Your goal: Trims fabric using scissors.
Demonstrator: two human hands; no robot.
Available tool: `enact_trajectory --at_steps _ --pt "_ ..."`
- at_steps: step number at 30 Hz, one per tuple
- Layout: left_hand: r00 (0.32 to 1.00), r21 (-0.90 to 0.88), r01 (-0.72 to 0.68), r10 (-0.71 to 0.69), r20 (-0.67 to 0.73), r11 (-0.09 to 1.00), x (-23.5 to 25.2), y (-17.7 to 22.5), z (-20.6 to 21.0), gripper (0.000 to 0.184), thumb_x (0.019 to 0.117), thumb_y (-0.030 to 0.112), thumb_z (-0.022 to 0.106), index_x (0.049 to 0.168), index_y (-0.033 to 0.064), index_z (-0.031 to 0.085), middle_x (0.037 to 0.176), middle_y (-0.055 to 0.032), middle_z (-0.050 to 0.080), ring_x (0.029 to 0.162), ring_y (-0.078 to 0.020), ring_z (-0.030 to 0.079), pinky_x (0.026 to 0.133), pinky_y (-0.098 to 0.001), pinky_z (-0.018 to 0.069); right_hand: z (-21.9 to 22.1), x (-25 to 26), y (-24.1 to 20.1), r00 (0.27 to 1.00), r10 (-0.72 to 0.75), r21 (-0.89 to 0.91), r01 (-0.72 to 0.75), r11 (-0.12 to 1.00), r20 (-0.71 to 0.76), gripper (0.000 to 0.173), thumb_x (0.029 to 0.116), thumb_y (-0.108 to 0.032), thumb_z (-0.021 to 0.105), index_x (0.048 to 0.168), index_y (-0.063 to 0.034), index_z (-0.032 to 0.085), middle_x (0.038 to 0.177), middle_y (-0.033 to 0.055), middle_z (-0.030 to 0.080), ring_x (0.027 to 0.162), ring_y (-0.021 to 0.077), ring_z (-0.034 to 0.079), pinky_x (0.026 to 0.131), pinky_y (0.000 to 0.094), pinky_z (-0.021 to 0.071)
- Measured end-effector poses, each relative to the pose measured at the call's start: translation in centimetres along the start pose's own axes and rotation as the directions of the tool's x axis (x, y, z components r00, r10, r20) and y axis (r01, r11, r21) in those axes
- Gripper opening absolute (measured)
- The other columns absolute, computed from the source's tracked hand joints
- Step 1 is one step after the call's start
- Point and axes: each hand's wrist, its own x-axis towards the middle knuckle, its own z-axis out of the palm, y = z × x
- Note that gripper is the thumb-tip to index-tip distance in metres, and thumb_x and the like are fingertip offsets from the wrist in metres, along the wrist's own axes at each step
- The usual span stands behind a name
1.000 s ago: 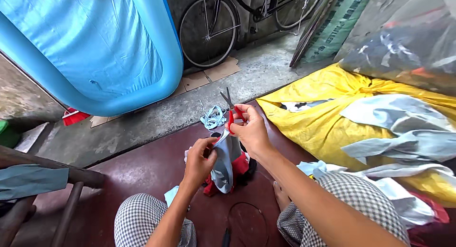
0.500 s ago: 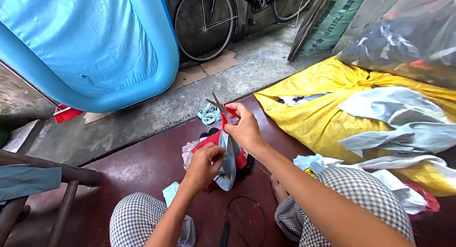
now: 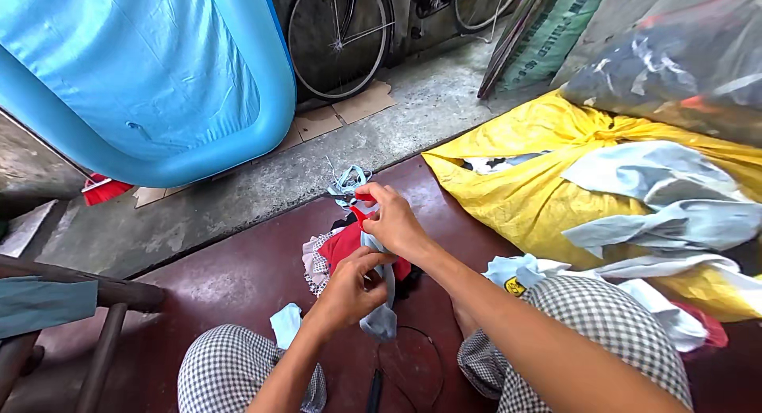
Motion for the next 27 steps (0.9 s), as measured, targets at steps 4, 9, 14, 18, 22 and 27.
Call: enact_trajectory --at_steps 4,9,14,18,22,27 --pt "0.992 -0.288 0.015 -0.050 -0.116 0.957 0.4 0.0 0.4 0.030 0.0818 0.003 0.076 0.111 0.0064 0.070 0.112 -0.0085 0.066 0.088 -0.0195 0.070 0.072 -0.0376 0.0646 0.2 -0.1 0.1 0.997 -0.057 0.123 0.051 0.991 0.052 0.057 0.0821 -0.003 0.076 0.136 -0.0146 0.060 0.121 0.0120 0.063 0.091 0.0228 0.069 0.075 0.0422 0.0609" --pt "0.957 -0.488 0.011 -0.151 -0.249 0.873 0.7 0.8 -0.9 0.055 0.0784 -0.004 0.078 0.130 0.0126 0.066 0.126 -0.0069 0.064 0.086 -0.0211 0.069 0.072 -0.0375 0.0625 -1.1 -1.6 -0.3 0.950 -0.242 0.177 0.278 0.944 -0.197 0.058 0.0887 -0.021 0.077 0.141 -0.0091 0.055 0.121 0.0122 0.064 0.095 0.0213 0.068 0.076 0.0393 0.0593" --pt "0.903 -0.574 -0.002 -0.245 -0.353 0.819 0.4 1.1 -2.6 0.070 0.0794 -0.009 0.075 0.142 0.0183 0.060 0.138 -0.0069 0.058 0.077 -0.0190 0.067 0.070 -0.0356 0.0615 -2.9 -4.2 -0.6 0.974 -0.173 0.434 0.221 0.874 -0.146 0.054 0.0971 -0.030 0.068 0.144 -0.0140 0.048 0.110 0.0040 0.069 0.084 0.0159 0.068 0.069 0.0318 0.0589" --pt "0.860 -0.601 -0.051 -0.271 -0.433 0.798 0.0 1.2 -4.5 0.070 0.0817 -0.009 0.074 0.144 0.0179 0.056 0.137 -0.0097 0.057 0.075 -0.0205 0.069 0.071 -0.0380 0.0633 -2.2 -7.2 -0.3 0.962 -0.120 0.680 -0.083 0.729 0.246 0.043 0.1011 -0.033 0.059 0.141 -0.0162 0.052 0.108 0.0090 0.070 0.085 0.0206 0.070 0.074 0.0360 0.0611" --pt "0.832 -0.613 -0.085 -0.283 -0.477 0.785 -0.5 1.2 -5.9 0.069 0.0832 -0.008 0.072 0.145 0.0173 0.055 0.139 -0.0100 0.056 0.076 -0.0204 0.069 0.072 -0.0384 0.0635 0.8 -10.9 0.8 0.793 -0.180 0.715 -0.393 0.579 0.582 0.048 0.1048 -0.035 0.052 0.143 -0.0070 0.046 0.113 0.0128 0.069 0.091 0.0225 0.070 0.080 0.0385 0.0604" --pt "0.837 -0.613 -0.077 -0.283 -0.468 0.786 -0.8 1.4 -6.4 0.070 0.0845 -0.008 0.071 0.146 0.0186 0.053 0.140 -0.0106 0.054 0.076 -0.0199 0.068 0.071 -0.0376 0.0634 3.3 -12.8 2.7 0.706 -0.201 0.673 -0.490 0.553 0.679 0.051 0.1034 -0.035 0.057 0.145 -0.0086 0.045 0.111 0.0094 0.069 0.092 0.0202 0.070 0.081 0.0367 0.0595"
